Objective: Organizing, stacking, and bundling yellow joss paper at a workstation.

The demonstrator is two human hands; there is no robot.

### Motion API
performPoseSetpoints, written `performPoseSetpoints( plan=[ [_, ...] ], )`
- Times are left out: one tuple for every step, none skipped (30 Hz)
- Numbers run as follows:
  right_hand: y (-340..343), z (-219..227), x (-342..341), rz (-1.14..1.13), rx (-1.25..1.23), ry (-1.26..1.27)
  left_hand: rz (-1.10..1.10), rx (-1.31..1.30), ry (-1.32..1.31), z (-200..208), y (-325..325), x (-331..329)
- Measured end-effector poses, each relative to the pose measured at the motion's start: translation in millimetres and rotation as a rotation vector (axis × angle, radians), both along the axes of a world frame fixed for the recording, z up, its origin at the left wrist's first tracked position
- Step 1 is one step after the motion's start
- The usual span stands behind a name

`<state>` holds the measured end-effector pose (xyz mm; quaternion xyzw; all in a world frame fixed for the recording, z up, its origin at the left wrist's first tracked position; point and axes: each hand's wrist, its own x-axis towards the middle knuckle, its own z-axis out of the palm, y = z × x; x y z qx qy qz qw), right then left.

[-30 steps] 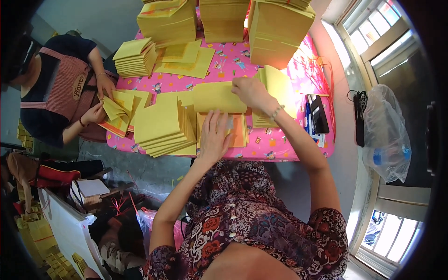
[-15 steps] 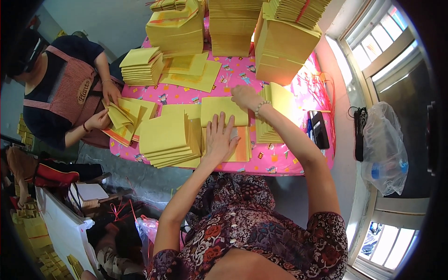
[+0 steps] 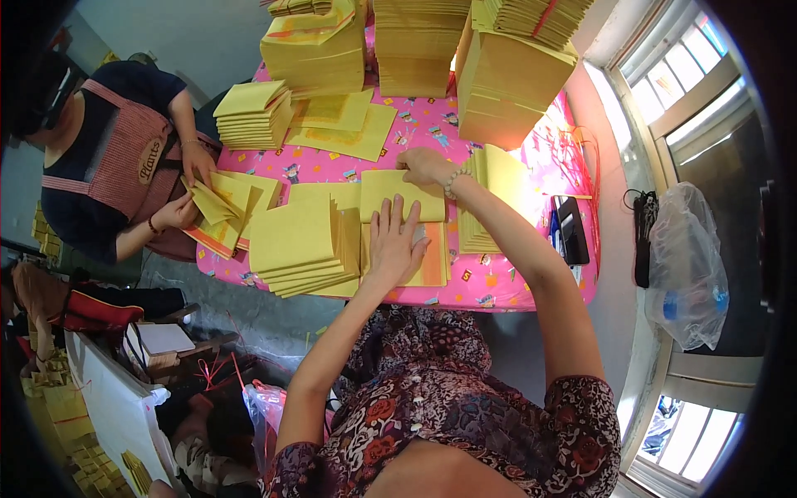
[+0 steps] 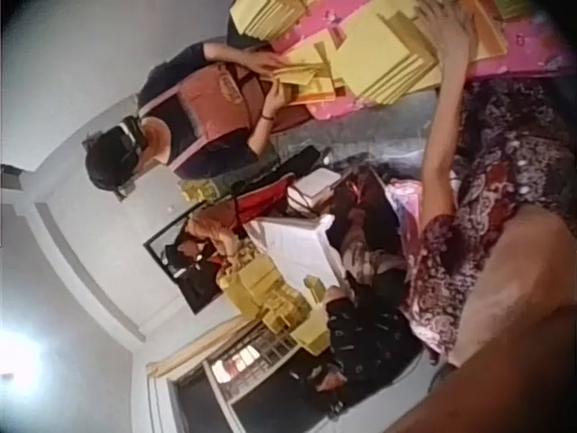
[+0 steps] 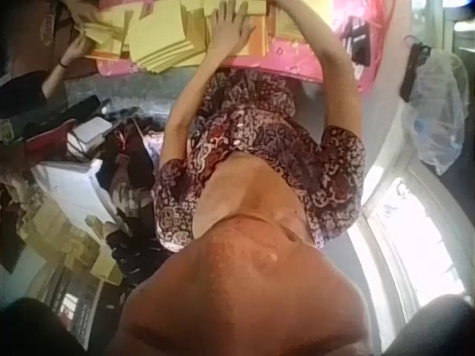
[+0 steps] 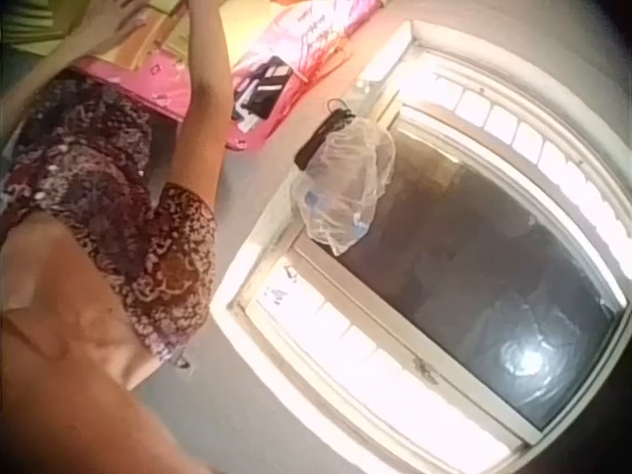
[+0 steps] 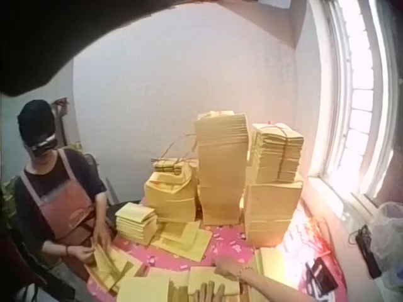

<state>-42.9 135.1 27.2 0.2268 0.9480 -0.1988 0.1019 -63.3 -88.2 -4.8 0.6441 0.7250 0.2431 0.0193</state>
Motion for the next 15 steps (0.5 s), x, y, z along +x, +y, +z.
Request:
performPoseSetpoints(
  plan=[
    [-0.3, 0.6, -1.6, -0.018, 0.011, 0.002, 0.004, 0.001, 0.005, 0.2, 0.5, -0.2],
    [-1.6, 1.5, -2.8, -0.034, 0.023, 0.005, 0.005, -0.003, 0.003, 0.0, 0.6, -0.2],
    [-2.9, 2.4, -2.9, -0.033, 0.02, 0.003, 0.012, -0.001, 0.008, -0.2, 0.8, 0.0],
    [-4.2, 3.6, -3.2, -0.037, 0.038, 0.001, 0.02, 0.001, 0.013, -0.3, 0.4, 0.4],
    [-4.0, 3.0, -3.5, -0.043, 0.058, 0.001, 0.02, 0.0, 0.013, 0.2, 0.8, 0.8],
    [-4.1, 2.5, -3.0, -0.043, 0.057, 0.001, 0.018, -0.01, 0.01, 0.7, 1.3, 1.2],
    [-4.2, 2.1, -1.5, -0.052, 0.057, 0.007, 0.016, -0.019, 0.007, 1.4, 1.8, 1.2],
    [-4.2, 2.4, -1.0, -0.062, 0.059, 0.014, 0.018, -0.019, 0.008, 0.9, 1.8, 1.2],
    [-4.4, 2.7, -1.5, -0.06, 0.06, 0.014, 0.018, -0.016, 0.003, 0.4, 1.2, 1.6],
    [-4.4, 3.1, -1.9, -0.04, 0.065, 0.011, 0.018, -0.012, -0.003, -0.1, 0.8, 1.8],
    [-4.2, 3.2, -2.0, -0.021, 0.07, 0.008, 0.017, -0.011, -0.002, 0.0, 0.4, 2.1],
    [-3.7, 3.3, -2.4, -0.023, 0.071, 0.008, 0.017, -0.009, 0.003, 0.1, 0.3, 2.4],
    [-3.6, 3.3, -2.9, -0.022, 0.084, -0.01, 0.017, -0.007, 0.007, 0.2, 0.7, 2.6],
    [-4.2, 2.8, -3.5, -0.021, 0.095, -0.029, 0.016, -0.007, 0.007, -0.1, 0.8, 2.6],
    [-5.0, 2.2, -3.6, -0.024, 0.095, -0.03, 0.02, -0.02, 0.008, -0.5, 1.3, 2.6]
  ],
)
